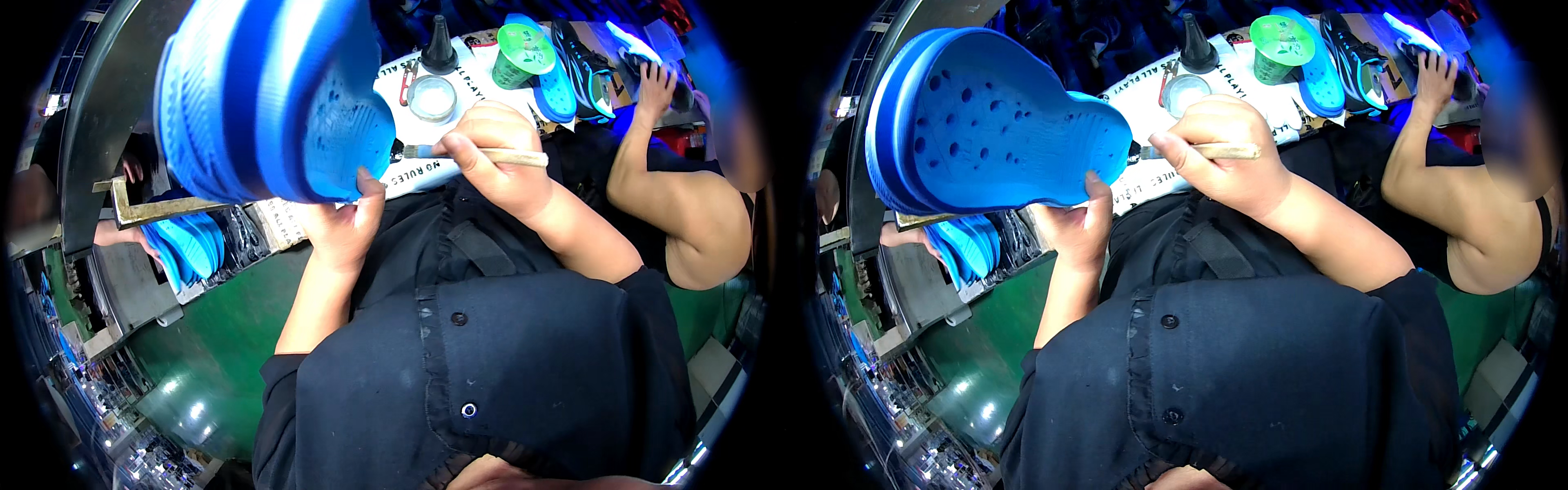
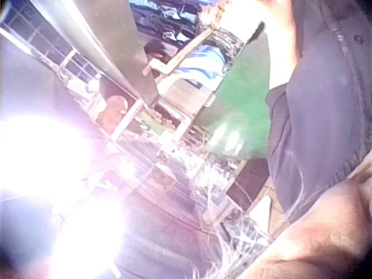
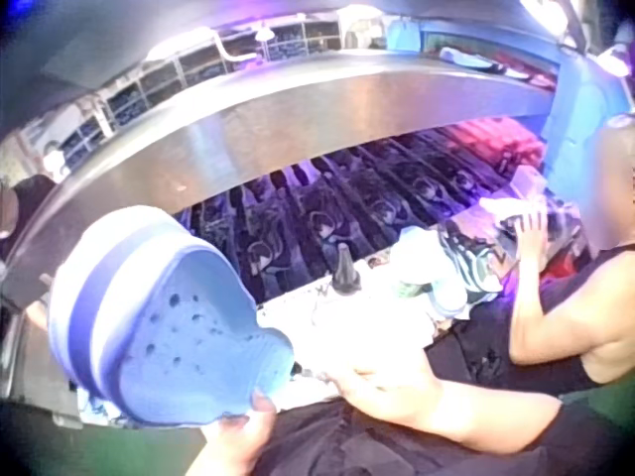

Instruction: The person paints the soles of blue clogs with a brush, repeatedly dipping the brush into a small container of white paint. They handle multiple clogs one at a time, applying paint to the textured bottom surface and placing them on a nearby surface after each application.

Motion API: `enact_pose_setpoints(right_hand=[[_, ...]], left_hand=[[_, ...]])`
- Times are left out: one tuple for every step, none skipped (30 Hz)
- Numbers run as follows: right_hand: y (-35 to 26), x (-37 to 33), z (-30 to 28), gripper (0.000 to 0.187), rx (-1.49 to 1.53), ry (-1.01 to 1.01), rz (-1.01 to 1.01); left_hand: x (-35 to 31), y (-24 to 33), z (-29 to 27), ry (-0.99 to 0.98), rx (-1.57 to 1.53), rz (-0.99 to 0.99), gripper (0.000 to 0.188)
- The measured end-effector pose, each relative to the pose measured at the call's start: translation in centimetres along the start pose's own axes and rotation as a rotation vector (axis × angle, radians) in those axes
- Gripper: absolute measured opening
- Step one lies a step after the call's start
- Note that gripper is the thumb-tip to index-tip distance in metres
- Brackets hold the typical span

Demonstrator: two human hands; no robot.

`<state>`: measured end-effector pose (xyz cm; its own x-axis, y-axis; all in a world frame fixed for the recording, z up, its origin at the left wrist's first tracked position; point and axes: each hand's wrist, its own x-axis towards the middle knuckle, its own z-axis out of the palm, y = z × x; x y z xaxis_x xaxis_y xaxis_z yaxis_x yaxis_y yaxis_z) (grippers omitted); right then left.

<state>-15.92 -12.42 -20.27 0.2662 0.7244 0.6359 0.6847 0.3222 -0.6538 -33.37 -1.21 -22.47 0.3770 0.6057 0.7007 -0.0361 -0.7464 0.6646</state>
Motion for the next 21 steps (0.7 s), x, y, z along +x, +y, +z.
enact_pose_setpoints(right_hand=[[0.0, -0.1, 0.0, 0.018, 0.002, 0.005, 0.028], [0.0, -0.1, 0.1, 0.018, 0.02, 0.017, 0.008], [-0.1, 0.1, 0.3, 0.017, 0.037, 0.029, -0.011], [-0.2, 0.2, 0.5, 0.016, 0.054, 0.041, -0.031], [-0.6, 0.5, 0.5, 0.015, 0.042, 0.016, -0.059], [-0.8, 0.6, 0.7, 0.015, 0.037, 0.004, -0.07], [-1.0, 0.6, 0.9, 0.014, 0.032, -0.009, -0.081], [-0.9, 0.5, 1.0, 0.014, 0.03, -0.02, -0.085], [-0.8, 0.5, 0.9, 0.016, 0.026, -0.029, -0.074], [-0.7, 0.4, 0.8, 0.017, 0.031, -0.019, -0.053], [-0.6, 0.3, 0.7, 0.017, 0.035, -0.008, -0.035], [-0.5, 0.2, 0.5, 0.018, 0.039, 0.003, -0.017], [-0.5, 0.1, 0.3, 0.019, 0.016, -0.007, -0.024], [-0.5, 0.2, 0.3, 0.019, 0.026, -0.007, -0.01], [-0.5, 0.3, 0.2, 0.019, 0.035, -0.007, 0.003], [-0.5, 0.4, 0.2, 0.02, 0.044, -0.007, 0.017], [-0.5, 0.6, 0.6, 0.019, 0.06, 0.032, -0.019], [-0.5, 0.8, 0.9, 0.019, 0.062, 0.022, -0.037], [-0.4, 0.9, 1.1, 0.018, 0.064, 0.011, -0.056], [-0.3, 1.0, 1.3, 0.018, 0.067, 0.0, -0.076], [-0.5, 1.1, 1.2, 0.016, -0.017, -0.01, -0.112]], left_hand=[[-0.1, 0.0, -0.1, -0.001, 0.003, 0.003, 0.023], [-0.1, 0.0, -0.1, -0.003, 0.005, 0.006, 0.024], [-0.1, 0.0, 0.0, -0.005, 0.007, 0.009, 0.025], [-0.2, 0.0, 0.0, 0.002, -0.003, 0.007, 0.025], [-0.2, -0.1, 0.0, 0.012, -0.014, 0.005, 0.026], [-0.2, -0.1, 0.0, 0.023, -0.025, 0.004, 0.026], [-0.3, -0.2, 0.0, 0.046, -0.056, -0.026, 0.026], [-0.4, -0.3, 0.2, 0.063, -0.086, -0.061, 0.026], [-0.5, -0.5, 0.2, 0.081, -0.115, -0.095, 0.026], [-0.7, -0.7, 0.0, -0.003, -0.04, -0.072, 0.031], [-1.0, -0.9, -0.7, -0.085, 0.034, -0.045, 0.036], [-1.3, -1.1, -1.2, -0.167, 0.108, -0.019, 0.041], [-1.5, -1.4, -1.3, -0.167, 0.106, 0.02, 0.038], [-1.4, -1.2, -1.2, -0.166, 0.101, 0.037, 0.038], [-1.2, -1.0, -1.2, -0.165, 0.097, 0.053, 0.038], [-1.0, -0.8, -1.2, -0.164, 0.093, 0.07, 0.038], [-0.8, -0.7, -1.3, -0.186, 0.119, 0.097, 0.038], [-0.5, -0.3, -1.2, -0.205, 0.211, 0.137, 0.038], [0.0, 0.4, -1.0, -0.224, 0.303, 0.178, 0.038], [0.1, 0.2, -1.0, -0.222, 0.232, 0.138, 0.038], [0.1, 0.1, -1.0, -0.217, 0.16, 0.099, 0.038]])
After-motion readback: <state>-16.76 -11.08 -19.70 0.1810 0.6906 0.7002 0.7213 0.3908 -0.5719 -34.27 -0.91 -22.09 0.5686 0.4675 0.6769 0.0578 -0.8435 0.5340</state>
